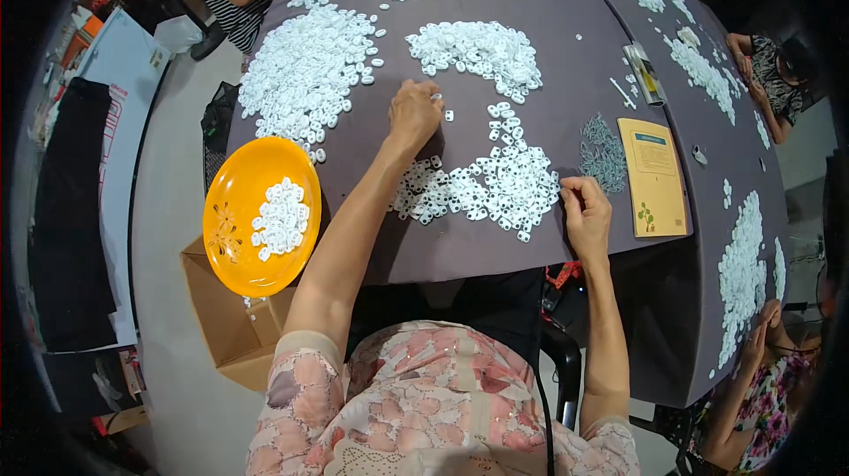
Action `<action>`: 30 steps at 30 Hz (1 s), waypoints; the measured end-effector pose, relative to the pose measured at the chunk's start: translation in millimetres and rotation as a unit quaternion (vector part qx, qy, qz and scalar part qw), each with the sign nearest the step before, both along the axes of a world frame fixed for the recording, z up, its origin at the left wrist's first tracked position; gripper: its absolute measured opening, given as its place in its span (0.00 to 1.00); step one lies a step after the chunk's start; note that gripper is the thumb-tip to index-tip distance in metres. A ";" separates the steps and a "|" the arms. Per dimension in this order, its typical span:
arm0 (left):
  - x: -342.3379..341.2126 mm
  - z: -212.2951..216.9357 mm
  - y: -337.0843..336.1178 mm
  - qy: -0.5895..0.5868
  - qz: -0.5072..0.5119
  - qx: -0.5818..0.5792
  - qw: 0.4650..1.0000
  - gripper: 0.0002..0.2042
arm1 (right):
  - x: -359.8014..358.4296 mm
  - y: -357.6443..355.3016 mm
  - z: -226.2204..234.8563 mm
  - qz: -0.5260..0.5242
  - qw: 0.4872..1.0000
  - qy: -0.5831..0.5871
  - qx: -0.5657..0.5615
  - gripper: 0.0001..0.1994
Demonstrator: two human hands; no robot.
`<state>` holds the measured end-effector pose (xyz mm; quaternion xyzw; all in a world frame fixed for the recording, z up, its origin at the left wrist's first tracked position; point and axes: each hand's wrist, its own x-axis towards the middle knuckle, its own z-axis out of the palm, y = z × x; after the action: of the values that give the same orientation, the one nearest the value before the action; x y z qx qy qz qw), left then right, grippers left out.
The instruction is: The person assembles plastic components by hand, picking up pieces from the table, fitting them together, and placing the assembled pieces onto a yellow plate.
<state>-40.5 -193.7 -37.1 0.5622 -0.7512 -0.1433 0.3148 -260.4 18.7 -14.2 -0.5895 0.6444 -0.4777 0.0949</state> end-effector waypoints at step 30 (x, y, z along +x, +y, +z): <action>32.5 34.5 159.1 0.585 -0.068 0.410 0.697 0.04 | 75.4 16.1 10.2 0.116 0.976 -0.185 0.020 0.03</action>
<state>-8.0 -34.6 -2.7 0.3861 -0.3188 -0.7577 0.4186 -185.0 34.8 -4.0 -0.5594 0.5525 -0.5511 0.2796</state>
